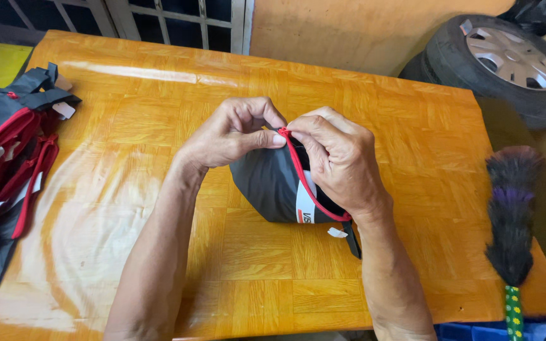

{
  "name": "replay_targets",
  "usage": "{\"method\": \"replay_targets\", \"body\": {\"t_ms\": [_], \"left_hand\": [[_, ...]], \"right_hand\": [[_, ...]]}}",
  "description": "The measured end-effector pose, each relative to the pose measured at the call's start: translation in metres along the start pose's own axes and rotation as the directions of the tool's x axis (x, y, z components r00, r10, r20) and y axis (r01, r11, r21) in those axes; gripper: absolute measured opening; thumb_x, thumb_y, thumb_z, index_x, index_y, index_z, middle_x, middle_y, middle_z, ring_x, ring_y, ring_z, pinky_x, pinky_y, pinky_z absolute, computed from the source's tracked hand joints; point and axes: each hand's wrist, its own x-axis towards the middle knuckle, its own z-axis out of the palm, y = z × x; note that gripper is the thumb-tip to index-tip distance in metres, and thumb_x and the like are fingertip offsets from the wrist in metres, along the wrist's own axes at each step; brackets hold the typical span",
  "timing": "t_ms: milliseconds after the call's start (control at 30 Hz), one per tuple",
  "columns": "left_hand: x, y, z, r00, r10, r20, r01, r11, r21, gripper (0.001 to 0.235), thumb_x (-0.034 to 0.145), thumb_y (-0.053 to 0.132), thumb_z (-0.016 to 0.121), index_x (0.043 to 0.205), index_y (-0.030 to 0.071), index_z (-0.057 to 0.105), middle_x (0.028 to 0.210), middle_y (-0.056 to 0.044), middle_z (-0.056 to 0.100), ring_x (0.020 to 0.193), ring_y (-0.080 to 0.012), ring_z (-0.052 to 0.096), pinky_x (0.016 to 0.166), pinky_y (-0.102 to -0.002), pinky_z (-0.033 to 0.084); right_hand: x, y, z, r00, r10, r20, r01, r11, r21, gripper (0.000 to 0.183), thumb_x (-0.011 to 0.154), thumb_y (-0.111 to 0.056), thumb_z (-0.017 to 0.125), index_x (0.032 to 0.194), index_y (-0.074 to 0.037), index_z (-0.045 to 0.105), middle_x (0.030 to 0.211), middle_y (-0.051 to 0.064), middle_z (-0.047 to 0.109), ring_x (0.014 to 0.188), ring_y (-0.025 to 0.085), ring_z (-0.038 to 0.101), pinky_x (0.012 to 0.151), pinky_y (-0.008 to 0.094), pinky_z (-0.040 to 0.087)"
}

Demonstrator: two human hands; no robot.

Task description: The person folds a long black fabric item on a wooden table, repeatedly folding it into a compact bundle. They then place the folded item into a black drawstring bag and tie the red drawstrings to secure it.

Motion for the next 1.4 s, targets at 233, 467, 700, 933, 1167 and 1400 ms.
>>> {"method": "replay_targets", "body": {"t_ms": [233,467,700,933,1167,1400], "left_hand": [[-0.004,-0.002,-0.008,1.0,0.011,-0.025,-0.012,1.0,-0.012,0.016,0.086,0.005,0.08,0.099,0.0,0.07,0.096,-0.011,0.075,0.093,-0.0125,0.07,0.082,-0.027,0.059],[-0.008,-0.005,-0.016,0.996,-0.055,-0.067,0.052,0.998,-0.04,0.016,0.085,0.004,0.079,0.098,0.0,0.07,0.096,-0.011,0.075,0.088,-0.0125,0.071,0.079,-0.026,0.058],[-0.012,-0.005,-0.024,0.993,-0.083,-0.087,0.08,0.996,-0.041,0.015,0.086,0.005,0.079,0.097,0.002,0.07,0.098,-0.01,0.074,0.088,-0.0113,0.071,0.078,-0.023,0.057],[-0.015,-0.005,-0.032,0.992,-0.081,-0.094,0.078,0.996,-0.039,0.015,0.086,0.003,0.079,0.097,0.001,0.069,0.099,-0.011,0.074,0.088,-0.0115,0.071,0.078,-0.023,0.057],[-0.017,0.016,-0.022,0.991,-0.125,-0.055,0.129,0.988,0.089,0.034,0.078,0.005,0.085,0.108,0.001,0.07,0.099,-0.009,0.074,0.088,-0.011,0.068,0.08,-0.024,0.057],[-0.005,0.003,-0.012,0.999,0.005,0.05,-0.019,0.962,0.271,0.013,0.083,0.013,0.085,0.093,0.007,0.078,0.086,-0.008,0.07,0.086,-0.0132,0.062,0.081,-0.029,0.052]], "right_hand": [[0.0,-0.001,0.003,1.0,0.015,0.005,-0.015,1.0,0.01,0.015,0.102,-0.003,0.061,0.099,-0.012,0.072,0.084,0.007,0.067,0.079,0.03,0.071,0.075,0.036,0.057],[-0.002,0.0,0.004,0.998,0.05,0.043,-0.051,0.998,0.033,0.015,0.102,-0.004,0.059,0.099,-0.011,0.071,0.079,0.01,0.065,0.078,0.033,0.071,0.073,0.038,0.057],[-0.003,0.0,0.009,0.995,0.07,0.066,-0.073,0.997,0.039,0.015,0.103,-0.004,0.058,0.099,-0.01,0.071,0.079,0.011,0.065,0.08,0.032,0.072,0.074,0.037,0.057],[-0.004,0.001,0.009,0.992,0.09,0.086,-0.096,0.993,0.07,0.015,0.103,-0.003,0.057,0.099,-0.009,0.07,0.08,0.012,0.065,0.08,0.031,0.072,0.074,0.037,0.057],[-0.003,0.001,0.009,0.99,0.105,0.089,-0.112,0.99,0.08,0.017,0.103,-0.005,0.056,0.102,-0.011,0.071,0.082,0.011,0.067,0.082,0.03,0.072,0.076,0.037,0.058],[0.002,-0.005,0.006,0.991,0.039,0.127,-0.045,0.998,0.049,0.016,0.103,-0.006,0.058,0.106,-0.012,0.072,0.089,0.011,0.068,0.089,0.032,0.072,0.08,0.041,0.058]]}}
